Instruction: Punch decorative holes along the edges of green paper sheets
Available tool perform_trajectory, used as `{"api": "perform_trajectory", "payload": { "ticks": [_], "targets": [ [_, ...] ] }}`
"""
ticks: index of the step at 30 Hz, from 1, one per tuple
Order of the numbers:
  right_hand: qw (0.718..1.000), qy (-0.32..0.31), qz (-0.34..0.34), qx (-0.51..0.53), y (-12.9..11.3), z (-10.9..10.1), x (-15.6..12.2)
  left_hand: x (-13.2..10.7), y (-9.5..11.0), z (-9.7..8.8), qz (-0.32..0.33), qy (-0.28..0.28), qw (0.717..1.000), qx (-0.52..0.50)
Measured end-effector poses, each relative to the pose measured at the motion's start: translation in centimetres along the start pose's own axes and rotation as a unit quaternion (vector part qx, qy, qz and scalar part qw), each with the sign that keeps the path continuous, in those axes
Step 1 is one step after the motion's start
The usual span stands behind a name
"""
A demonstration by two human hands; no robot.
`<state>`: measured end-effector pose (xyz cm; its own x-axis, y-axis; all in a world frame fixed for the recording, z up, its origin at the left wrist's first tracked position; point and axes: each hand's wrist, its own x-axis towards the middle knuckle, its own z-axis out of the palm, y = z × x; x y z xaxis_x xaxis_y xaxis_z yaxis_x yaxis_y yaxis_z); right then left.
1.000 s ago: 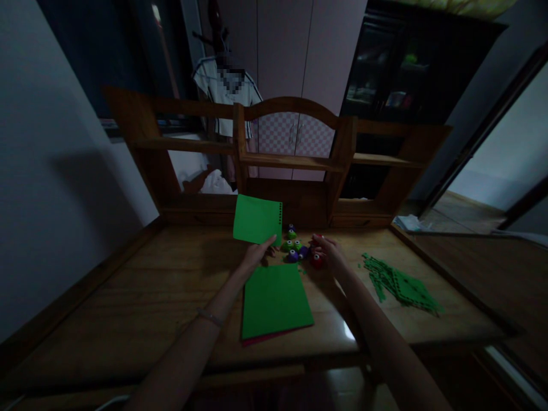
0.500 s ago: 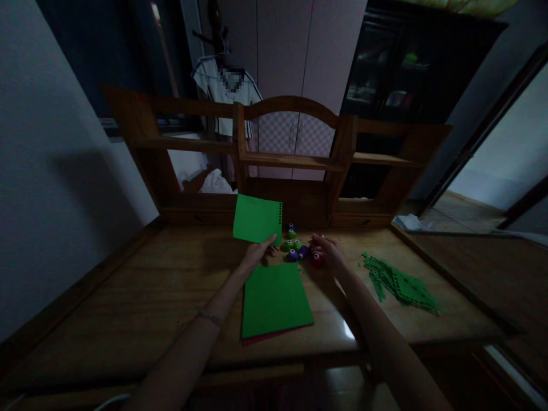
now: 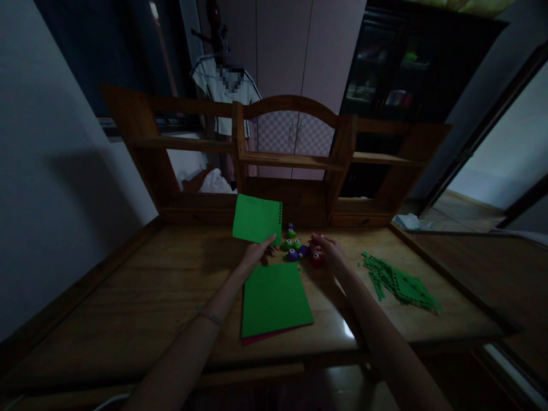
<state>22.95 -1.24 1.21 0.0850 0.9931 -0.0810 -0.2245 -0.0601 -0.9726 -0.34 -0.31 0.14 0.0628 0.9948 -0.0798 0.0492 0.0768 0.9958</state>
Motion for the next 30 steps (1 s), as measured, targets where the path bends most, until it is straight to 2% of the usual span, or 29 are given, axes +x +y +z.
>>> {"api": "perform_trajectory", "payload": {
  "ticks": [30],
  "targets": [
    [1.000, 0.015, 0.003, -0.018, -0.09, 0.18, 0.04, -0.04, 0.02, 0.07, -0.010, -0.005, 1.000, -0.010]
  ]
}}
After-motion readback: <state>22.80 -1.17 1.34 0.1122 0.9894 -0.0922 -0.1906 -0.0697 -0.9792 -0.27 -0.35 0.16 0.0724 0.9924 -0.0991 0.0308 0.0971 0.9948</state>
